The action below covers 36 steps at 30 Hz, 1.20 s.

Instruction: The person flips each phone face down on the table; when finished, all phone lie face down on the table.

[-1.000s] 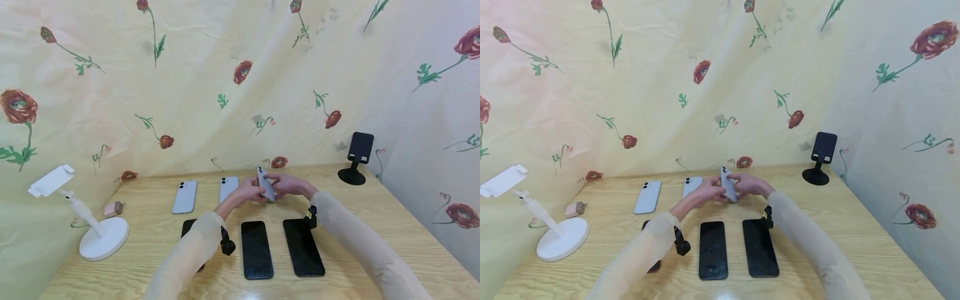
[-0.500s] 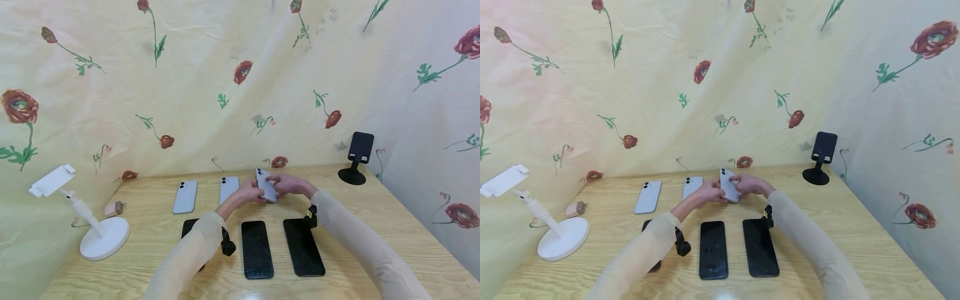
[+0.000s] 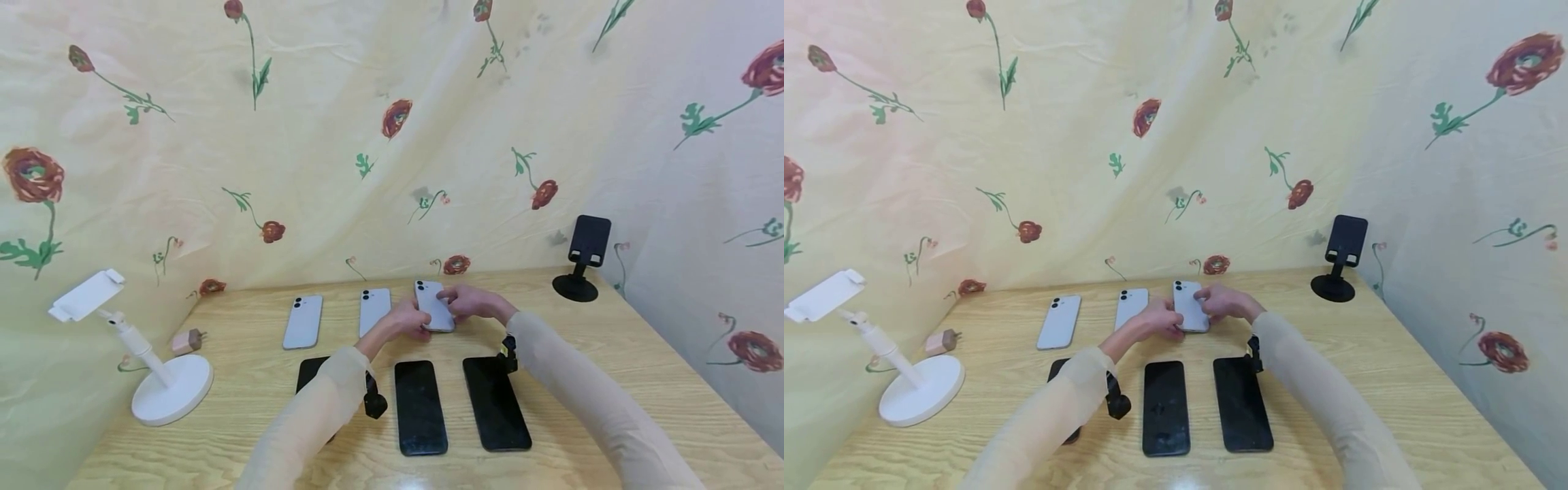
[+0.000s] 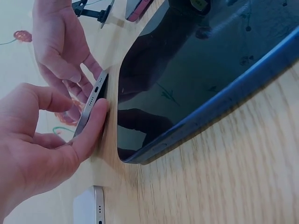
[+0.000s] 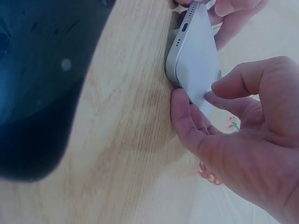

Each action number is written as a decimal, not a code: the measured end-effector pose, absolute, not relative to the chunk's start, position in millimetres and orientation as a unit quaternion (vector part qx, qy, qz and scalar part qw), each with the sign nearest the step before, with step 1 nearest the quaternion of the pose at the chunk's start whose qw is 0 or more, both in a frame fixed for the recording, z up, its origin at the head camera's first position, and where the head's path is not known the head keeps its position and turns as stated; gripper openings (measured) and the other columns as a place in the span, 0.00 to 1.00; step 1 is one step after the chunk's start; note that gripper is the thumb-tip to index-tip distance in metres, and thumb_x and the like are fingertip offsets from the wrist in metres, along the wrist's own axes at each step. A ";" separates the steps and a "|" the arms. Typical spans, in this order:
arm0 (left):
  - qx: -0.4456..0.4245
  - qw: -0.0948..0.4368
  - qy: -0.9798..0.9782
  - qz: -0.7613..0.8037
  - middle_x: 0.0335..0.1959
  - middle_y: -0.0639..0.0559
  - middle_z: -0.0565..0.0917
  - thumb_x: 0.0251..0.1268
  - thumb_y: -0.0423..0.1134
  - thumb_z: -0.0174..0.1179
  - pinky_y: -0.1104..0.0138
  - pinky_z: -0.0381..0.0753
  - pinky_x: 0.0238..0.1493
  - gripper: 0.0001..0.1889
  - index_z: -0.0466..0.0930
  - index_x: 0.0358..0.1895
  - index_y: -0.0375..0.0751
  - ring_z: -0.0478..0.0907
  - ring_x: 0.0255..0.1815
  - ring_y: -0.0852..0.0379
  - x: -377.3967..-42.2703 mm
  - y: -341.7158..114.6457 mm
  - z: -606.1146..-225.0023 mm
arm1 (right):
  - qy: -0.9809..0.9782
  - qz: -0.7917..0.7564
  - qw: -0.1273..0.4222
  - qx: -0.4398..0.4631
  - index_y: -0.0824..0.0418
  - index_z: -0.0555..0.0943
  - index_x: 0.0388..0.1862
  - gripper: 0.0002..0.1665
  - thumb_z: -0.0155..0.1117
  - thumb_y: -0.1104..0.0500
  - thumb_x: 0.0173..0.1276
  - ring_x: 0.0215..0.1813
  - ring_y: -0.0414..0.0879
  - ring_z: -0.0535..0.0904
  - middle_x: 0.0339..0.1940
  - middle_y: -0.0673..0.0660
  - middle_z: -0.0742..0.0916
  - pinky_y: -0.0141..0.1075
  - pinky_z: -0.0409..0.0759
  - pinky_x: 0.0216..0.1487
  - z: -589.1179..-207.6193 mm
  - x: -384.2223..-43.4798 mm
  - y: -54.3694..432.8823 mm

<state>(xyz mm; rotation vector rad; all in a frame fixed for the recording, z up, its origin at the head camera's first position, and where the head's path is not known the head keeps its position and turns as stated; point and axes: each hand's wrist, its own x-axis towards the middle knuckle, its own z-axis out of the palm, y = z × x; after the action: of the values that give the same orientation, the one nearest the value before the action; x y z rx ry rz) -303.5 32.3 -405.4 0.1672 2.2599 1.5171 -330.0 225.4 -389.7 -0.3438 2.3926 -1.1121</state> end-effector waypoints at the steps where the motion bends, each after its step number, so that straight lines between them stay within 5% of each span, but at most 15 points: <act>1: 0.057 0.208 0.811 0.544 0.30 0.41 0.84 0.63 0.26 0.58 0.64 0.84 0.33 0.09 0.74 0.45 0.32 0.85 0.27 0.50 -303.4 32.8 -405.5 | 0.875 -0.402 0.237 -0.127 0.75 0.62 0.74 0.39 0.50 0.74 0.61 0.60 0.58 0.69 0.75 0.73 0.63 0.41 0.77 0.46 -389.4 -329.4 225.4; 13: 0.027 0.190 0.834 0.517 0.31 0.39 0.80 0.64 0.28 0.58 0.64 0.84 0.25 0.07 0.72 0.43 0.34 0.82 0.23 0.50 -302.2 36.2 -401.5 | 0.895 -0.357 0.231 -0.134 0.69 0.62 0.76 0.41 0.54 0.73 0.61 0.39 0.51 0.73 0.56 0.65 0.76 0.38 0.70 0.39 -387.8 -327.9 225.4; 25: 0.017 0.190 0.841 0.507 0.29 0.39 0.80 0.65 0.29 0.58 0.63 0.83 0.23 0.06 0.71 0.42 0.36 0.81 0.19 0.51 -301.9 37.4 -404.5 | 0.894 -0.359 0.235 -0.133 0.68 0.63 0.76 0.41 0.55 0.73 0.61 0.42 0.52 0.73 0.47 0.63 0.77 0.39 0.68 0.40 -391.4 -330.0 228.0; 36: 0.012 0.192 0.857 0.479 0.23 0.42 0.80 0.64 0.31 0.59 0.64 0.83 0.22 0.17 0.72 0.56 0.31 0.80 0.16 0.52 -298.4 39.8 -403.9 | 0.892 -0.356 0.238 -0.145 0.70 0.62 0.76 0.42 0.56 0.72 0.60 0.48 0.55 0.72 0.59 0.66 0.73 0.40 0.68 0.44 -389.5 -325.5 228.7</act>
<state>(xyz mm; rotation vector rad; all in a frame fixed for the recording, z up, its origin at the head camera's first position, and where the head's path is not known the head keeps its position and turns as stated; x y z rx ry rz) -298.4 39.8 -403.9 0.0337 2.4053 1.3451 -325.5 228.7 -389.5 -0.3975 2.4439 -0.9763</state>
